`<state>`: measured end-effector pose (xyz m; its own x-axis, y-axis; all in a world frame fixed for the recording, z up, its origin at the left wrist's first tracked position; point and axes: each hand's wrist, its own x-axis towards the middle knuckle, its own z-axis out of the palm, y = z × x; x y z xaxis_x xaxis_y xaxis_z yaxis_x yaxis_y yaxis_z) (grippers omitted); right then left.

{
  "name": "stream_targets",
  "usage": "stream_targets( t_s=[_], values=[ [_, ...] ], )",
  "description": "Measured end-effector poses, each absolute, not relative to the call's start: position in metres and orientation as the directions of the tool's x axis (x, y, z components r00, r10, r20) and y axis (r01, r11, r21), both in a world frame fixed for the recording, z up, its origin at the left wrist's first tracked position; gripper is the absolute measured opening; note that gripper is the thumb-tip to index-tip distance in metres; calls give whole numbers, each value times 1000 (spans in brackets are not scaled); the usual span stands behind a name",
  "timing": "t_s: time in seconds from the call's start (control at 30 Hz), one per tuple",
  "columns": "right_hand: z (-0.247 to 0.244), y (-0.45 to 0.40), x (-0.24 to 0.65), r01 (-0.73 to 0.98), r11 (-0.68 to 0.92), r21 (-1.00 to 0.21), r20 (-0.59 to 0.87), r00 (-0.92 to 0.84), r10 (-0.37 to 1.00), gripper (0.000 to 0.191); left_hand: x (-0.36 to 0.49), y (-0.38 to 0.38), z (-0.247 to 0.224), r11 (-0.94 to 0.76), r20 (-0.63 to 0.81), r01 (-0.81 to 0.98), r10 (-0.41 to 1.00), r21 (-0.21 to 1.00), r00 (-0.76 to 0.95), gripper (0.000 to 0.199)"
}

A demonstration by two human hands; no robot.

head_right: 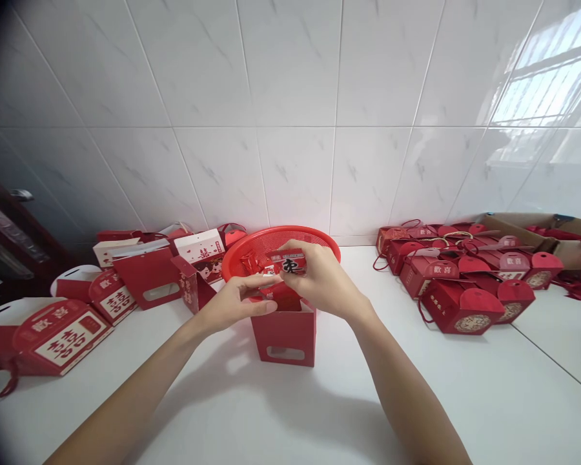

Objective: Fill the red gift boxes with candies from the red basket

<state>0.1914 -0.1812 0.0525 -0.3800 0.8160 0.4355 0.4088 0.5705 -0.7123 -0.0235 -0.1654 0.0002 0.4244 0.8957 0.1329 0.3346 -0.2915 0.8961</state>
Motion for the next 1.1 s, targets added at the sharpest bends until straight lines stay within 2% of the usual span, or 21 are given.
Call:
stream_targets(
  t_s=[0.07,0.17,0.43,0.7,0.9,1.1],
  values=[
    [53,-180,193,345,531,-774,406,-372,834,23,-24,-165,-1,-282,123,322,892,904,435,62],
    [55,-178,193,291,453,-843,332,-381,863,29,-23,-165,-1,-286,131,302,886,909,446,59],
    [55,-177,194,190,362,-913,266,-395,879,34,-21,-165,-2,-270,130,311,905,911,406,57],
    [54,-174,193,309,550,-776,372,-480,795,25,-18,-167,1,-321,188,215,860,923,475,45],
    [49,-177,188,356,594,-721,397,-490,776,11,-17,-169,0,-323,209,197,870,926,446,37],
    [47,-177,185,409,607,-682,372,-520,769,11,-15,-168,0,-275,193,146,889,950,416,42]
  ],
)
